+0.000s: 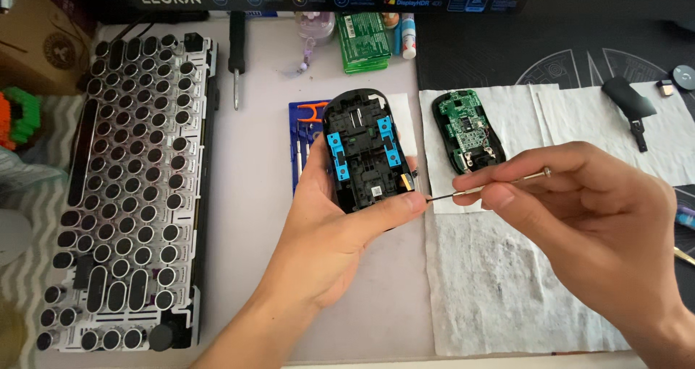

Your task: The person uses a small screwdriver to remove screws from the underside of a disassembled black computer mouse. They repeatedly probe and adjust internal components, including blue switch modules, while holding the mouse shell in one hand.

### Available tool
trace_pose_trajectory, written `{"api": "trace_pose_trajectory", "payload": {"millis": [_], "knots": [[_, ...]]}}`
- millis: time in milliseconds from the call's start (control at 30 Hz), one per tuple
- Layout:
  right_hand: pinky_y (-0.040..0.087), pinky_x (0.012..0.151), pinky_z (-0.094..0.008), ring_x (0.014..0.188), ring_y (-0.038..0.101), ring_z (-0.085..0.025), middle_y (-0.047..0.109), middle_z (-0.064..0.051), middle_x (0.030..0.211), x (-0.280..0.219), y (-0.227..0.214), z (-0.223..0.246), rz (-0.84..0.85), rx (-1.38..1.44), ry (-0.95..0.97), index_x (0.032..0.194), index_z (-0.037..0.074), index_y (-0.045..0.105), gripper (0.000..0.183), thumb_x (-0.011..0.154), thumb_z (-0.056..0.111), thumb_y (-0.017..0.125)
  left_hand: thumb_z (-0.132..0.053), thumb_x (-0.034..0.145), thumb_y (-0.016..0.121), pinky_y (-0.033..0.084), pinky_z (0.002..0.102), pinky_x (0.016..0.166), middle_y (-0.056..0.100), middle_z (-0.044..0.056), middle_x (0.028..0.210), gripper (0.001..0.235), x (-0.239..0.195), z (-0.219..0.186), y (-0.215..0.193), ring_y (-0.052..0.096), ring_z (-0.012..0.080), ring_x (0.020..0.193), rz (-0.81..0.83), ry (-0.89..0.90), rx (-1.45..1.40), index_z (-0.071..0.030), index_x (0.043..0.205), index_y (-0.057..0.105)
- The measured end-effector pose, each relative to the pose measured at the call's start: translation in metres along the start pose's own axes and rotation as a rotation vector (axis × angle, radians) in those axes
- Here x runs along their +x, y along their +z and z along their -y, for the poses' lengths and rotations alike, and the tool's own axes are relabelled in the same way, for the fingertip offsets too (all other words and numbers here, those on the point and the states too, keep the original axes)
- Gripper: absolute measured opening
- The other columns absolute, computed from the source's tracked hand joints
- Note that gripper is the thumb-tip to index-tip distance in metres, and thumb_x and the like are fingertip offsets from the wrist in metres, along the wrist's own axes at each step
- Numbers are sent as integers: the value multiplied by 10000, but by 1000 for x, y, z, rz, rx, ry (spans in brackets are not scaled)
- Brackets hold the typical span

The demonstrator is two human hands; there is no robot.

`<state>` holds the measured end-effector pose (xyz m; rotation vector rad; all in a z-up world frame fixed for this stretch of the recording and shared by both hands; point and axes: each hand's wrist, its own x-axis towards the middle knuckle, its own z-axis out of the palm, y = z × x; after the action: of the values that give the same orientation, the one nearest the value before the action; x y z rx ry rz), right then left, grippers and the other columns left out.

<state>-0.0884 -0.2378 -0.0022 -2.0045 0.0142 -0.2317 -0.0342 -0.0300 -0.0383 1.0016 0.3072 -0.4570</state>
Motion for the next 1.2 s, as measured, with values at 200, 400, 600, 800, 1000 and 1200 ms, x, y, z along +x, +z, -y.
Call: {"api": "trace_pose_trajectory", "payload": {"millis": [200, 400, 600, 800, 1000, 1200], "knots": [[813, 914, -357, 981, 965, -295, 906, -247, 1047, 1, -2, -1, 15, -14, -33, 1121, -96, 734, 139, 988, -63, 755, 102, 694, 891, 661, 447, 1034, 817, 176, 1178, 891, -3, -7, 4, 785, 267, 1099, -4, -21, 20, -122, 1514, 626], [810, 902, -345, 971, 963, -284, 910, -239, 1038, 1, -1, -2, 7, -5, -17, 1109, -90, 736, 128, 988, -59, 761, 94, 684, 897, 662, 454, 1030, 835, 180, 1195, 893, -2, -5, 2, 794, 268, 1098, 4, -15, 23, -119, 1505, 618], [814, 911, -353, 963, 963, -290, 908, -241, 1034, 0, -2, -3, 3, 16, -15, 1116, -91, 732, 137, 985, -58, 760, 98, 683, 894, 662, 454, 1027, 829, 173, 1179, 862, -3, -7, 4, 791, 276, 1080, -2, -28, 26, -107, 1479, 633], [817, 903, -364, 958, 963, -305, 900, -255, 1039, 0, -3, -3, -9, -3, -26, 1112, -103, 723, 134, 985, -79, 756, 124, 833, 644, 700, 653, 969, 761, 289, 1246, 696, -3, -21, 18, 729, 384, 1119, -98, -129, -132, -59, 1503, 589], [808, 933, -380, 954, 963, -296, 914, -246, 1073, -2, -5, 5, -26, -20, 62, 1119, -85, 706, 129, 997, -60, 738, 82, 842, 465, 647, 738, 969, 703, 302, 1314, 647, -7, -28, 23, 679, 457, 1164, -146, -166, -241, -38, 1469, 573], [767, 961, -346, 1021, 960, -265, 921, -209, 1095, -9, -5, 2, -45, -8, 65, 1108, -37, 678, 92, 1029, -55, 723, -203, 975, 447, 599, 813, 982, 703, 188, 1471, 601, 2, -5, 3, 690, 452, 1201, 57, -100, -397, -91, 1546, 595]]}}
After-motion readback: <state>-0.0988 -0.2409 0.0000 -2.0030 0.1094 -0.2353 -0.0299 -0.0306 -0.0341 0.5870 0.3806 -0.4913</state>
